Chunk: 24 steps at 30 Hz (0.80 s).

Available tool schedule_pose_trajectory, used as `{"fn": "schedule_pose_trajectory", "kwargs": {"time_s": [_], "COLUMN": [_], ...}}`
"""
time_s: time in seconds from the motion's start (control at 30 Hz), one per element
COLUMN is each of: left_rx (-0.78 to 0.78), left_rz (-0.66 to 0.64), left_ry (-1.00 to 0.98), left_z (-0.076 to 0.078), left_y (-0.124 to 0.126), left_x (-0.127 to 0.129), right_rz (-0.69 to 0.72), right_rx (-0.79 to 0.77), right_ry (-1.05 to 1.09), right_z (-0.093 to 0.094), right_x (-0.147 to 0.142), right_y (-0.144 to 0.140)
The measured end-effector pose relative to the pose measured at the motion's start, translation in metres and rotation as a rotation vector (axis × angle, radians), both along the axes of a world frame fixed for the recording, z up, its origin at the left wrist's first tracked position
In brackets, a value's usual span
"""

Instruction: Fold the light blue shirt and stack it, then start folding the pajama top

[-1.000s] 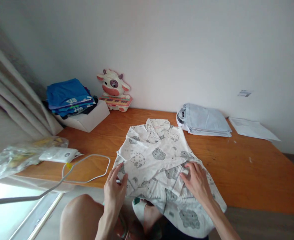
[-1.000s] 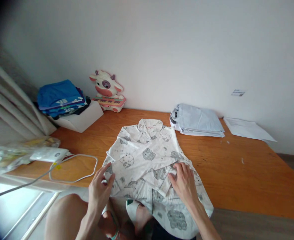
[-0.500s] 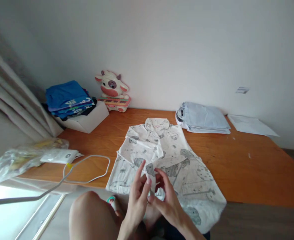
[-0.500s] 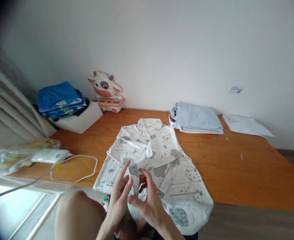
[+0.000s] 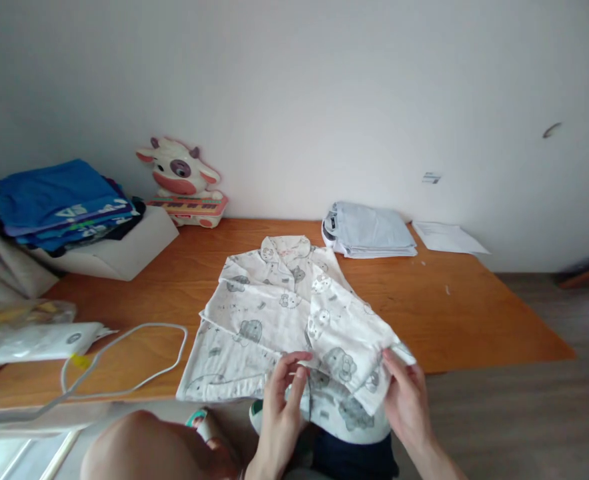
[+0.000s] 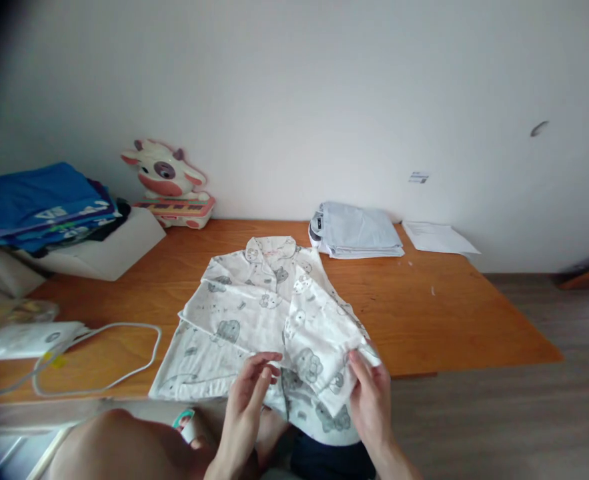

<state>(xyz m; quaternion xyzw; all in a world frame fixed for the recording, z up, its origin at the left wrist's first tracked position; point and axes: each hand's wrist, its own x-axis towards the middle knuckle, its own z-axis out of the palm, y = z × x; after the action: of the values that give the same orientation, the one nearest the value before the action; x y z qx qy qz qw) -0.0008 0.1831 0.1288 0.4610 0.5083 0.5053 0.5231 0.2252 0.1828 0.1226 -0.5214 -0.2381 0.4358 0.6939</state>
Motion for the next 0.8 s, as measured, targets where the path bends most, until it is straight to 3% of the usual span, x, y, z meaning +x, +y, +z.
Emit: {"fn": "schedule_pose_trajectory", "kwargs": {"time_s": [0.1,0.27,0.43,0.53,0.6,0.7,0.8], "left_rx": [-0.028,0.073,0.068,0.063,0.067,0.198,0.381], "left_rz": [-0.114,-0.191,-0.180,-0.172,-0.152,-0.092,-0.076], "left_ry": [0.081,0.143,0.251,0.318,0.371,0.503,0.682], "left_z": [-0.015,-0.024,-0.023,-0.029,-0.034,-0.039,-0.037], "left_y": [-0.006,-0.012,-0.012,-0.013,-0.014,-0.013,-0.005], "left_x": [0.015,0.037,0.041,0.036,0.033,0.028,0.029], "right_rz": [-0.058,-0.106,-0.111,-0.050,-0.102,-0.186,-0.088], "right_rx": [-0.166,-0.204,-0.302,-0.339,-0.323,-0.316,-0.396], "right_ry": [0.020,0.099,0.130,0.078,0.061,0.035,-0.098], "right_z": [-0.035,-0.074,-0.084,-0.089,-0.092,-0.096,-0.102], "right_x": [0.024,0.053,0.063,0.069,0.078,0.093,0.101], "right_y": [-0.032,-0.082,-0.103,-0.105,-0.106,-0.106,-0.102]}}
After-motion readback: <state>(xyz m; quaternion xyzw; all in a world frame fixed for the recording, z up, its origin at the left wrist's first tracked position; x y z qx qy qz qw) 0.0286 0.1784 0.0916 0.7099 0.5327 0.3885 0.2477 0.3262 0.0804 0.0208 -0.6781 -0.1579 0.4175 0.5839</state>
